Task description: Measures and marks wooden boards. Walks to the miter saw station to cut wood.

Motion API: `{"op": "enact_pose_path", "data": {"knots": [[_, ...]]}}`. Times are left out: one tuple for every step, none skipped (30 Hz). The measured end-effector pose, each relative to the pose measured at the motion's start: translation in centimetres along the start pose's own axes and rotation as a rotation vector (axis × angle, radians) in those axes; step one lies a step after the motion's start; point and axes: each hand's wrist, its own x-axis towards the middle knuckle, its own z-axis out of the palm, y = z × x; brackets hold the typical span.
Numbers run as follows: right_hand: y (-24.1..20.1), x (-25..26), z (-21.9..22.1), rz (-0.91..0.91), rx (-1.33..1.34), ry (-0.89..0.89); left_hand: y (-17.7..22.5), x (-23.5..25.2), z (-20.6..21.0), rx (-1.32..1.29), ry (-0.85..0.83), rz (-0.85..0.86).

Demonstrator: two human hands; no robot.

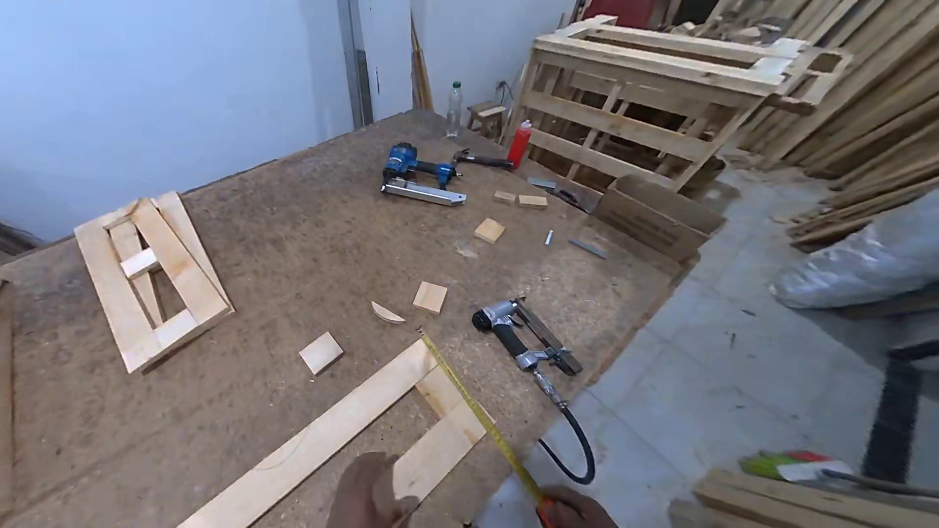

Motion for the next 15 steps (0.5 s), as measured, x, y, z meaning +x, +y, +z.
{"op": "enact_pose_path", "data": {"knots": [[-0.1, 0.5, 0.2, 0.033, 0.001, 0.052, -0.5, 0.5, 1.9, 0.086, 0.005, 0.049], [-0.4, 1.0, 0.3, 0.065, -0.01, 0.074, -1.2, 0.9, 3.6, 0.141, 0.026, 0.099], [-0.6, 1.4, 0.4, 0.09, -0.021, 0.077, -1.7, 1.2, 4.8, 0.174, 0.039, 0.132], [-0.8, 1.7, 0.5, 0.105, -0.028, 0.075, -2.1, 1.3, 5.7, 0.192, 0.046, 0.15], [-0.9, 2.0, 0.6, 0.119, -0.035, 0.071, -2.4, 1.3, 6.2, 0.205, 0.049, 0.157], [-0.9, 2.1, 0.7, 0.134, -0.045, 0.066, -2.8, 1.3, 6.7, 0.217, 0.067, 0.168], [-0.8, 2.2, 0.7, 0.143, -0.052, 0.065, -3.2, 1.2, 7.1, 0.233, 0.099, 0.187], [-0.5, 2.2, 0.6, 0.148, -0.057, 0.068, -3.6, 1.2, 7.5, 0.249, 0.13, 0.205], [-0.3, 2.3, 0.5, 0.152, -0.06, 0.075, -3.9, 1.2, 7.7, 0.269, 0.147, 0.211], [0.0, 2.3, 0.4, 0.158, -0.062, 0.083, -4.1, 1.3, 7.9, 0.288, 0.163, 0.214], [0.3, 2.3, 0.2, 0.162, -0.067, 0.09, -4.3, 1.4, 8.1, 0.306, 0.175, 0.213], [0.6, 2.5, 0.1, 0.165, -0.073, 0.093, -4.5, 1.5, 8.4, 0.324, 0.191, 0.218], [0.8, 2.6, -0.1, 0.163, -0.079, 0.095, -4.8, 1.7, 8.6, 0.334, 0.213, 0.232], [1.1, 2.7, -0.2, 0.154, -0.091, 0.1, -5.0, 1.8, 8.8, 0.34, 0.236, 0.244], [1.3, 2.8, -0.3, 0.151, -0.106, 0.101, -5.1, 1.8, 9.1, 0.344, 0.262, 0.255]]}}
